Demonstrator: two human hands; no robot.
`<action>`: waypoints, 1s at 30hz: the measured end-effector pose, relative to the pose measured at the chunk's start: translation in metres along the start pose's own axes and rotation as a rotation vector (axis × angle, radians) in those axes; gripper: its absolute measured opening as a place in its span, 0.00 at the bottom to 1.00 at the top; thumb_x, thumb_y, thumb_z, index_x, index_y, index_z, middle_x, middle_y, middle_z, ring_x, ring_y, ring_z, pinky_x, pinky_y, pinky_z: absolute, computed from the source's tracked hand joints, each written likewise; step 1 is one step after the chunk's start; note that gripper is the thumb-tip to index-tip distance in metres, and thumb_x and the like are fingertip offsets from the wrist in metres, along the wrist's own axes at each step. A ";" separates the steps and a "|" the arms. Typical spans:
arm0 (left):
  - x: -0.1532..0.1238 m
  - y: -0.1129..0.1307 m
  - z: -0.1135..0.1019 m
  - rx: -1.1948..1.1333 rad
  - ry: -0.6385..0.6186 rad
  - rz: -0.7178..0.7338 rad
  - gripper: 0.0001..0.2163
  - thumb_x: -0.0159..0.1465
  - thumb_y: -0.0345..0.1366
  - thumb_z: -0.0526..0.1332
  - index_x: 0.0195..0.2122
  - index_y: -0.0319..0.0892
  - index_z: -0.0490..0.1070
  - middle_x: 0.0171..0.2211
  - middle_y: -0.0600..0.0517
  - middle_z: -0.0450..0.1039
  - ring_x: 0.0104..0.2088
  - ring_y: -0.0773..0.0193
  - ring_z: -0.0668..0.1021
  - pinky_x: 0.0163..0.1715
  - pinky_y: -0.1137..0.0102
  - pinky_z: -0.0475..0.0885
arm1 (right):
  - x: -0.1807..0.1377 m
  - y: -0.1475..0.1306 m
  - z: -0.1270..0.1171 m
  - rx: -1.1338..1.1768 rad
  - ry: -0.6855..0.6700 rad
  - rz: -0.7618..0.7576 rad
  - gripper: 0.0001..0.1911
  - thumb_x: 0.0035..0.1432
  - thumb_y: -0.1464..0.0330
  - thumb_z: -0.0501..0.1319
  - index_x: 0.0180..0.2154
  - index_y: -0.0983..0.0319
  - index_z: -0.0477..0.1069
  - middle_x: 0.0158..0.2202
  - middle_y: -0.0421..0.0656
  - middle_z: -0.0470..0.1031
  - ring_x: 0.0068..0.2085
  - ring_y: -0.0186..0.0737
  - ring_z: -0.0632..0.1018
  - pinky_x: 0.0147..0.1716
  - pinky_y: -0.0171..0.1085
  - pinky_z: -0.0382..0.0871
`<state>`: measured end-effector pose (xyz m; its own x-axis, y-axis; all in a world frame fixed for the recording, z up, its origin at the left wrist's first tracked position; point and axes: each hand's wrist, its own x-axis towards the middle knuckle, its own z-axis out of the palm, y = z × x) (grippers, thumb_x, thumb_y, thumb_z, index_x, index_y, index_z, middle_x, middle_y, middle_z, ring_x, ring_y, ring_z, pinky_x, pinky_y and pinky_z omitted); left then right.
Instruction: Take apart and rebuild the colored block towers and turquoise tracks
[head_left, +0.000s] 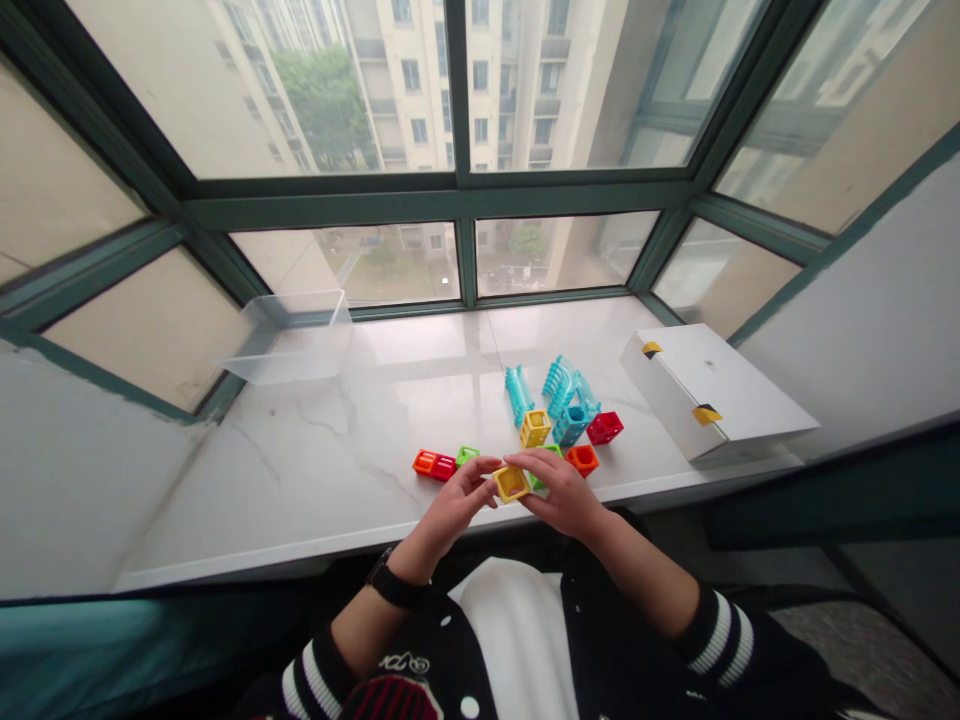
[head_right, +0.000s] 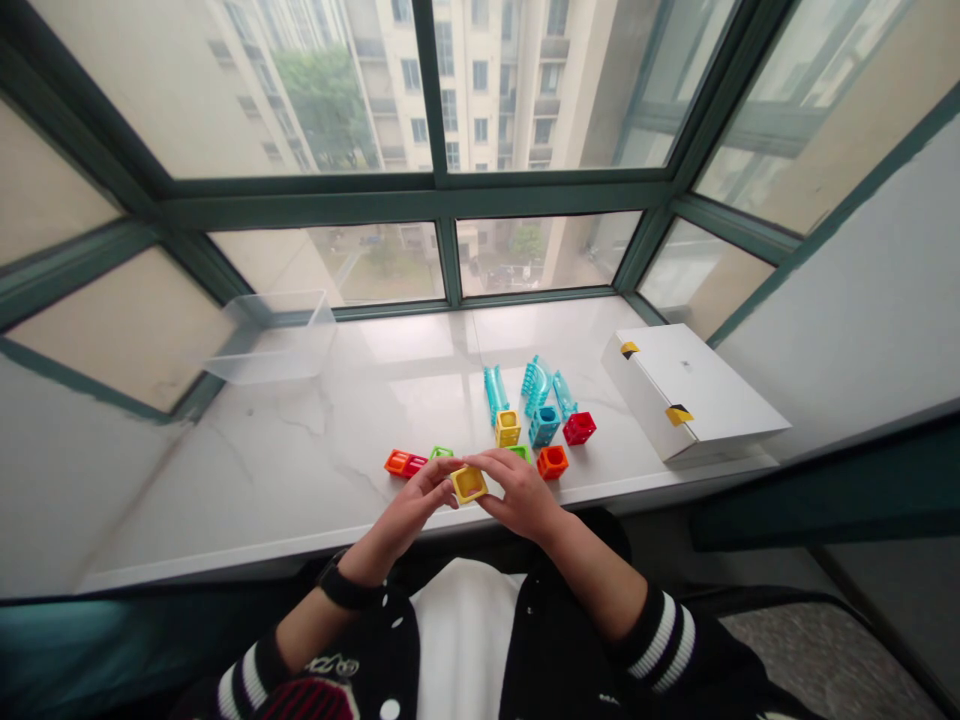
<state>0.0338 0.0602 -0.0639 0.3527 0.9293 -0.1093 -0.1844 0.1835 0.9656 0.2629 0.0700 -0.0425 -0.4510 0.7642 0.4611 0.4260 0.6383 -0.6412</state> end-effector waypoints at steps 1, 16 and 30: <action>-0.001 -0.001 0.000 0.017 0.002 0.012 0.26 0.61 0.52 0.73 0.55 0.45 0.73 0.52 0.45 0.75 0.42 0.60 0.80 0.41 0.65 0.78 | 0.000 0.001 0.000 -0.007 0.019 0.017 0.30 0.61 0.72 0.66 0.63 0.50 0.71 0.55 0.47 0.79 0.55 0.50 0.81 0.57 0.51 0.78; -0.002 0.001 0.007 0.432 0.104 0.228 0.23 0.60 0.41 0.74 0.55 0.45 0.73 0.49 0.46 0.80 0.43 0.57 0.83 0.46 0.60 0.80 | 0.001 0.005 0.001 0.018 0.058 0.074 0.26 0.63 0.70 0.67 0.61 0.51 0.72 0.54 0.46 0.80 0.55 0.51 0.81 0.57 0.52 0.77; 0.047 0.016 0.019 0.548 0.020 0.390 0.22 0.66 0.42 0.71 0.59 0.47 0.73 0.50 0.47 0.80 0.43 0.59 0.83 0.47 0.61 0.80 | 0.006 0.034 -0.042 0.093 0.021 0.146 0.31 0.66 0.63 0.67 0.68 0.52 0.66 0.63 0.48 0.75 0.61 0.52 0.78 0.61 0.51 0.75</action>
<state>0.0650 0.1006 -0.0489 0.3368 0.9011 0.2730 0.1995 -0.3516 0.9146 0.3074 0.1002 -0.0355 -0.3725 0.8506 0.3710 0.4107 0.5096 -0.7561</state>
